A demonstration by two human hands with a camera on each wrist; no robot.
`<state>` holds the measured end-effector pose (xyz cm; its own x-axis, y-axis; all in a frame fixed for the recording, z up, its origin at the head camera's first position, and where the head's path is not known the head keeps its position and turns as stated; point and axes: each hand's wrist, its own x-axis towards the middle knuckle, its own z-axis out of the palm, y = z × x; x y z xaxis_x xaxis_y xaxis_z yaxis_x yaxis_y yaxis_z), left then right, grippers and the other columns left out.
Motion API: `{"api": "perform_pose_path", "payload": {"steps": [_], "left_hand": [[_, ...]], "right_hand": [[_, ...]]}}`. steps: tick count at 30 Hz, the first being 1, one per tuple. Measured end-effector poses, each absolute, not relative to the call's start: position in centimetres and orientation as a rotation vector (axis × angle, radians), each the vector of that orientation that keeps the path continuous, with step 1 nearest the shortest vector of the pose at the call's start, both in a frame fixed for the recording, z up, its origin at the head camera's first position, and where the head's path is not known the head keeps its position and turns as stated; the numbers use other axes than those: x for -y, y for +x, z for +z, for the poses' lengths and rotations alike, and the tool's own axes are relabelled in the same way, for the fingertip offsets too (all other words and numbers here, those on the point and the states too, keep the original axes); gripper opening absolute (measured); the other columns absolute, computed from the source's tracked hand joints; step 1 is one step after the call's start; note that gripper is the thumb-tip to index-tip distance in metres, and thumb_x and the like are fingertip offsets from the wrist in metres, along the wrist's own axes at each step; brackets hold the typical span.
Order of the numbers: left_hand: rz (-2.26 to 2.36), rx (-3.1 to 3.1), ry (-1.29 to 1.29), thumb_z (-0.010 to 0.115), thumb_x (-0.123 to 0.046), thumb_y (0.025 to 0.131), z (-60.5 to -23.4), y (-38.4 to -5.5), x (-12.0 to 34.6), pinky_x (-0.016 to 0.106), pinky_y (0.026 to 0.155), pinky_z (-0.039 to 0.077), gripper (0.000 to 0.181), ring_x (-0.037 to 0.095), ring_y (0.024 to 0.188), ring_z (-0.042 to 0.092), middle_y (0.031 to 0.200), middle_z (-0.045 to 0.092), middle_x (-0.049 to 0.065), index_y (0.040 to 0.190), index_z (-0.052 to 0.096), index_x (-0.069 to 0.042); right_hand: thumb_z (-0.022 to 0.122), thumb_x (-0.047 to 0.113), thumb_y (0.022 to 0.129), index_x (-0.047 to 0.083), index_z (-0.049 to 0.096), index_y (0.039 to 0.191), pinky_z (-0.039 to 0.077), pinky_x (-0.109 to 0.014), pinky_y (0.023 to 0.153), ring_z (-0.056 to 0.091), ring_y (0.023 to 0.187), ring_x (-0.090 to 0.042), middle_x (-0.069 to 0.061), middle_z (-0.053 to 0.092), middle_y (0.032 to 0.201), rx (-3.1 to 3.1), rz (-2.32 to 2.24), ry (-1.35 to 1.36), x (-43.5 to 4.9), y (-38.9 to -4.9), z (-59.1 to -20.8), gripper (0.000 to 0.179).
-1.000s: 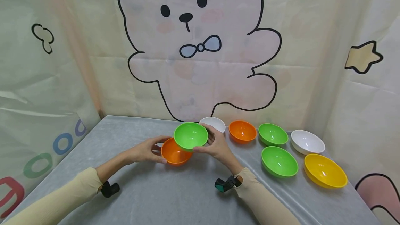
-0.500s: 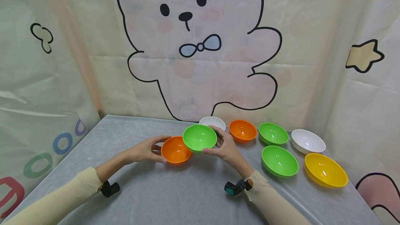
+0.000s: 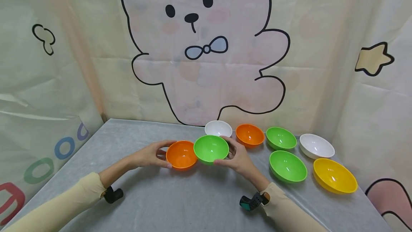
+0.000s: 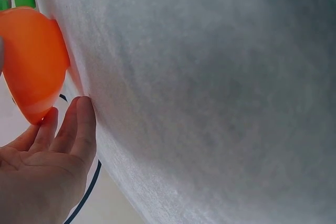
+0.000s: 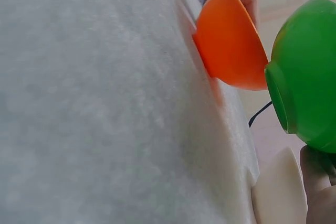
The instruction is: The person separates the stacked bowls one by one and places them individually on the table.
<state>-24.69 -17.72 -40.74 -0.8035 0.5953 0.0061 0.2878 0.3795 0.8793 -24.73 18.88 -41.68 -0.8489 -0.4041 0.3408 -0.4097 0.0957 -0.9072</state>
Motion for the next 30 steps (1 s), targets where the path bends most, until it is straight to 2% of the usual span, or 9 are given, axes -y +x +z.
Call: {"api": "perform_pose_path", "payload": {"steps": [9,18,26,30], "left_hand": [[1.409,-2.316,0.794,0.084,-0.018,0.087,-40.8,-24.7,17.7,0.051,0.104,0.045,0.085,0.039,0.125,0.055,0.155,0.04,0.018,0.154,0.036,0.002],[1.407,-2.322,0.792,0.085,-0.019,0.086,-40.8,-24.7,17.7,0.05,0.104,0.046,0.086,0.038,0.124,0.057,0.153,0.042,0.019,0.154,0.037,0.002],[1.393,-2.333,0.782,0.085,-0.019,0.086,-40.8,-24.7,17.7,0.047,0.102,0.048,0.085,0.036,0.121,0.059,0.15,0.044,0.019,0.154,0.037,0.001],[1.391,-2.332,0.789,0.085,-0.019,0.087,-40.8,-24.8,17.7,0.047,0.103,0.048,0.085,0.037,0.122,0.058,0.151,0.044,0.018,0.154,0.037,0.0]], "right_hand": [[0.089,0.004,0.077,-0.003,0.048,0.147,0.045,-0.025,0.102,0.052,0.125,-0.026,-0.018,0.051,0.143,2.362,1.868,0.859,-20.0,-23.9,-41.9,0.081],[0.087,0.002,0.08,-0.005,0.046,0.147,0.04,-0.02,0.105,0.048,0.13,-0.019,-0.018,0.049,0.147,2.378,1.827,0.845,-21.7,-23.3,-42.3,0.079],[0.086,0.006,0.082,-0.001,0.047,0.147,0.038,-0.016,0.103,0.046,0.129,-0.032,-0.017,0.052,0.142,2.468,1.738,0.756,-23.5,-22.4,-42.4,0.076],[0.087,0.007,0.081,0.0,0.047,0.147,0.036,-0.013,0.101,0.045,0.129,-0.035,-0.017,0.051,0.142,2.496,1.697,0.679,-24.2,-21.8,-42.6,0.077]]}}
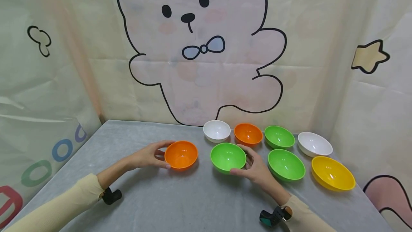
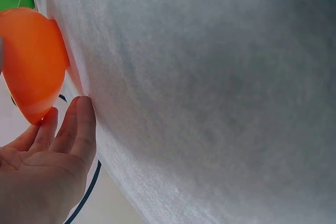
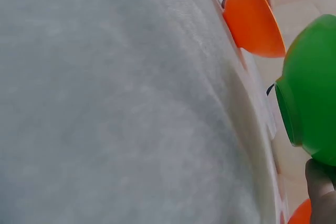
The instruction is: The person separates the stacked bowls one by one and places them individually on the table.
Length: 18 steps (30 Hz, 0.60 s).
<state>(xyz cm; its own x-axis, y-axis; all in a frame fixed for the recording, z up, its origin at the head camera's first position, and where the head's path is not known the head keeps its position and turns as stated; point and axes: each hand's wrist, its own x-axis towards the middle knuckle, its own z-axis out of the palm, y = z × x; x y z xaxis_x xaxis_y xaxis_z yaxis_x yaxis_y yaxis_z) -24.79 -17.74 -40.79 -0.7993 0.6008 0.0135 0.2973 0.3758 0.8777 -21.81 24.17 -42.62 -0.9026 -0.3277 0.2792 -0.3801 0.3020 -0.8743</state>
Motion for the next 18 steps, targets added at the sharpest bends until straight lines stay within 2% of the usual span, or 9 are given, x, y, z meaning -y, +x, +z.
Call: {"api": "perform_pose_path", "payload": {"steps": [6,18], "left_hand": [[1.39,-2.333,0.773,0.085,-0.019,0.087,-40.9,-24.8,17.7,0.048,0.103,0.047,0.085,0.037,0.123,0.057,0.151,0.043,0.019,0.154,0.037,0.0],[1.38,-2.338,0.763,0.083,-0.016,0.088,-40.8,-24.8,17.6,0.049,0.103,0.047,0.083,0.037,0.122,0.058,0.15,0.044,0.019,0.154,0.037,0.0]], "right_hand": [[0.087,0.005,0.08,-0.002,0.043,0.148,0.033,-0.011,0.102,0.042,0.132,-0.034,-0.02,0.046,0.146,2.48,1.764,0.558,-24.8,-21.0,-42.8,0.081],[0.089,0.011,0.08,-0.005,0.035,0.151,0.03,-0.007,0.101,0.036,0.14,-0.036,-0.024,0.038,0.151,2.523,1.753,0.34,-25.8,-19.9,-43.3,0.091]]}}
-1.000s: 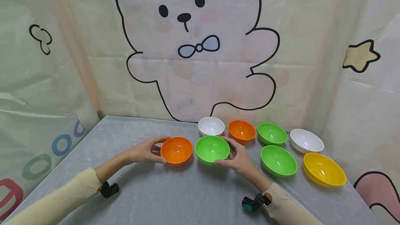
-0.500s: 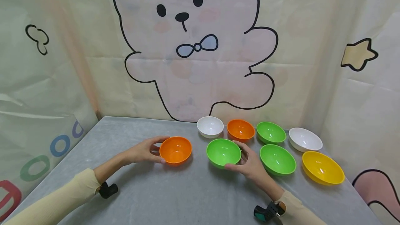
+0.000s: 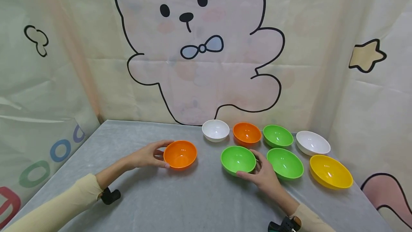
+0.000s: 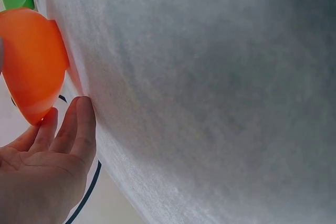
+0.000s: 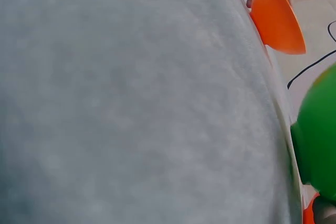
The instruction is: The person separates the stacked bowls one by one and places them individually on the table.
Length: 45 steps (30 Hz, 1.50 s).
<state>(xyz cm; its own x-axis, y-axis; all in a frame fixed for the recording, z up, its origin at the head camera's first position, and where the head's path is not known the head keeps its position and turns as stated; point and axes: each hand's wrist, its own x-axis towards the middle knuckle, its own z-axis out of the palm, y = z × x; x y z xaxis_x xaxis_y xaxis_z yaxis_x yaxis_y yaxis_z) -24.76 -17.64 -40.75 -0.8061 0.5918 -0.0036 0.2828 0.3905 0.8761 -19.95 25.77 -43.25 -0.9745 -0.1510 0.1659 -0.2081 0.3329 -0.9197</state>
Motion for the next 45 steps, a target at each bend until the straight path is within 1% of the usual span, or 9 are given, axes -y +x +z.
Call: {"api": "perform_pose_path", "payload": {"steps": [5,8,14,21,28,34,40,42,45], "left_hand": [[1.378,-2.341,0.766,0.084,-0.018,0.087,-40.71,-24.73,17.68,0.048,0.103,0.047,0.084,0.037,0.121,0.058,0.15,0.044,0.019,0.154,0.037,0.0],[1.38,-2.338,0.77,0.084,-0.018,0.087,-40.71,-24.75,17.72,0.048,0.103,0.047,0.084,0.037,0.121,0.058,0.15,0.044,0.02,0.154,0.037,0.0],[1.374,-2.341,0.765,0.084,-0.018,0.087,-40.74,-24.79,17.68,0.048,0.103,0.047,0.083,0.037,0.122,0.058,0.15,0.044,0.019,0.154,0.037,0.0],[1.378,-2.337,0.755,0.083,-0.016,0.088,-40.91,-24.89,17.7,0.048,0.103,0.047,0.083,0.038,0.122,0.057,0.151,0.044,0.019,0.154,0.037,0.0],[1.386,-2.331,0.769,0.084,-0.018,0.087,-40.89,-24.87,17.72,0.047,0.103,0.047,0.085,0.038,0.123,0.057,0.152,0.043,0.018,0.154,0.036,0.0],[1.408,-2.306,0.797,0.085,-0.017,0.087,-40.6,-24.64,17.68,0.049,0.103,0.047,0.086,0.039,0.122,0.058,0.15,0.043,0.022,0.154,0.035,0.002],[1.395,-2.315,0.795,0.084,-0.017,0.087,-40.53,-24.6,17.66,0.049,0.103,0.047,0.086,0.038,0.12,0.059,0.15,0.043,0.022,0.154,0.035,0.003],[1.388,-2.319,0.79,0.084,-0.018,0.087,-40.54,-24.59,17.66,0.049,0.103,0.048,0.086,0.038,0.12,0.059,0.149,0.043,0.022,0.154,0.035,0.002],[1.386,-2.32,0.786,0.084,-0.018,0.087,-40.54,-24.59,17.64,0.049,0.103,0.048,0.086,0.037,0.12,0.059,0.149,0.044,0.021,0.154,0.035,0.002]], "right_hand": [[0.089,0.011,0.081,-0.005,0.032,0.151,0.033,-0.007,0.099,0.039,0.138,-0.036,-0.023,0.039,0.15,2.511,1.754,0.308,-25.76,-19.92,-43.52,0.092],[0.088,0.01,0.081,-0.006,0.03,0.152,0.033,-0.008,0.1,0.039,0.138,-0.036,-0.024,0.037,0.151,2.506,1.764,0.293,-25.63,-19.88,-43.51,0.093],[0.086,0.011,0.084,-0.008,0.022,0.155,0.033,-0.01,0.1,0.034,0.142,-0.037,-0.026,0.03,0.155,2.519,1.774,0.258,-25.45,-19.9,-43.49,0.097],[0.085,0.01,0.085,-0.01,0.017,0.155,0.031,-0.011,0.103,0.027,0.145,-0.038,-0.028,0.026,0.157,2.504,1.779,0.253,-25.37,-19.95,-43.44,0.099],[0.084,0.012,0.087,-0.009,0.02,0.154,0.031,-0.005,0.098,0.033,0.141,-0.038,-0.028,0.031,0.154,2.498,1.734,0.267,-25.36,-19.99,-43.59,0.095],[0.084,0.013,0.087,-0.006,0.019,0.156,0.033,-0.012,0.103,0.034,0.141,-0.036,-0.025,0.031,0.155,2.494,1.75,0.277,-25.36,-19.84,-43.51,0.096],[0.086,0.011,0.084,-0.006,0.017,0.157,0.033,-0.009,0.1,0.033,0.142,-0.037,-0.025,0.029,0.156,2.502,1.746,0.263,-25.41,-19.79,-43.53,0.102],[0.087,0.012,0.083,-0.005,0.016,0.158,0.034,-0.018,0.107,0.033,0.142,-0.037,-0.024,0.028,0.157,2.509,1.737,0.26,-25.4,-19.81,-43.49,0.104],[0.088,0.015,0.082,-0.004,0.015,0.159,0.03,-0.041,0.116,0.032,0.141,-0.039,-0.026,0.026,0.158,2.547,1.679,0.248,-25.38,-19.81,-43.4,0.108]]}}
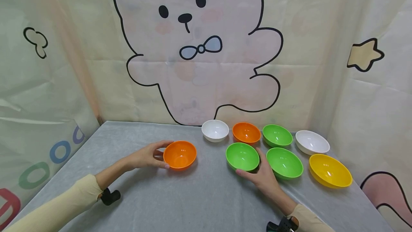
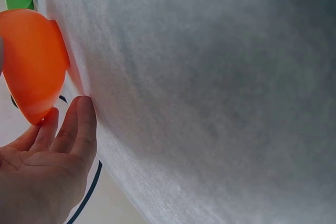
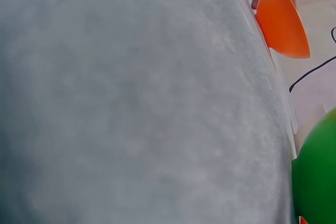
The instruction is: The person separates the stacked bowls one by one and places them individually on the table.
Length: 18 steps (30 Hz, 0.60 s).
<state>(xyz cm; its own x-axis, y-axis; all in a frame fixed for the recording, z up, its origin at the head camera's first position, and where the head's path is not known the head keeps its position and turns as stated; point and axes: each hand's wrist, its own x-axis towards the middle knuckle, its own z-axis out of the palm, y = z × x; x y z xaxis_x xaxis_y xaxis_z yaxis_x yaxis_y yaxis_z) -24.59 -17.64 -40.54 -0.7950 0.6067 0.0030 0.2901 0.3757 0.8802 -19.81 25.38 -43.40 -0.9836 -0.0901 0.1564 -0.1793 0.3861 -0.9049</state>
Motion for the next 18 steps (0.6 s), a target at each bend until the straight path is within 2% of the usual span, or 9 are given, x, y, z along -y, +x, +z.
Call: {"api": "perform_pose_path", "payload": {"steps": [2,5,9,15,18], "left_hand": [[1.392,-2.316,0.783,0.084,-0.017,0.087,-40.56,-24.58,17.63,0.049,0.103,0.048,0.085,0.037,0.119,0.059,0.149,0.044,0.021,0.154,0.035,0.002],[1.403,-2.303,0.781,0.084,-0.016,0.087,-40.58,-24.56,17.65,0.049,0.103,0.047,0.085,0.037,0.12,0.059,0.149,0.043,0.021,0.154,0.035,0.002],[1.405,-2.302,0.784,0.084,-0.016,0.087,-40.57,-24.54,17.69,0.049,0.103,0.047,0.085,0.038,0.12,0.059,0.15,0.043,0.021,0.155,0.035,0.002],[1.407,-2.305,0.782,0.084,-0.017,0.087,-40.51,-24.53,17.65,0.051,0.104,0.046,0.086,0.039,0.122,0.058,0.15,0.043,0.022,0.154,0.035,0.002],[1.399,-2.311,0.783,0.084,-0.017,0.087,-40.49,-24.56,17.65,0.051,0.104,0.046,0.086,0.039,0.122,0.058,0.15,0.043,0.022,0.154,0.035,0.002]], "right_hand": [[0.089,0.019,0.081,-0.003,0.013,0.159,0.024,-0.057,0.116,0.03,0.141,-0.04,-0.027,0.024,0.158,2.575,1.633,0.234,-25.39,-19.87,-43.32,0.111],[0.09,0.027,0.08,-0.003,0.012,0.16,0.023,-0.064,0.114,0.031,0.139,-0.043,-0.028,0.023,0.159,2.634,1.534,0.214,-25.43,-20.02,-43.25,0.115],[0.09,0.032,0.079,-0.002,0.015,0.16,0.025,-0.065,0.111,0.033,0.137,-0.043,-0.028,0.025,0.158,2.655,1.454,0.231,-25.53,-20.28,-43.17,0.116],[0.091,0.028,0.078,0.0,0.023,0.158,0.026,-0.064,0.11,0.037,0.135,-0.041,-0.024,0.034,0.154,2.588,1.417,0.353,-25.75,-20.61,-42.79,0.109],[0.091,0.027,0.078,0.0,0.022,0.158,0.025,-0.065,0.112,0.033,0.139,-0.041,-0.024,0.032,0.157,2.574,1.415,0.38,-25.87,-20.76,-42.43,0.11]]}}
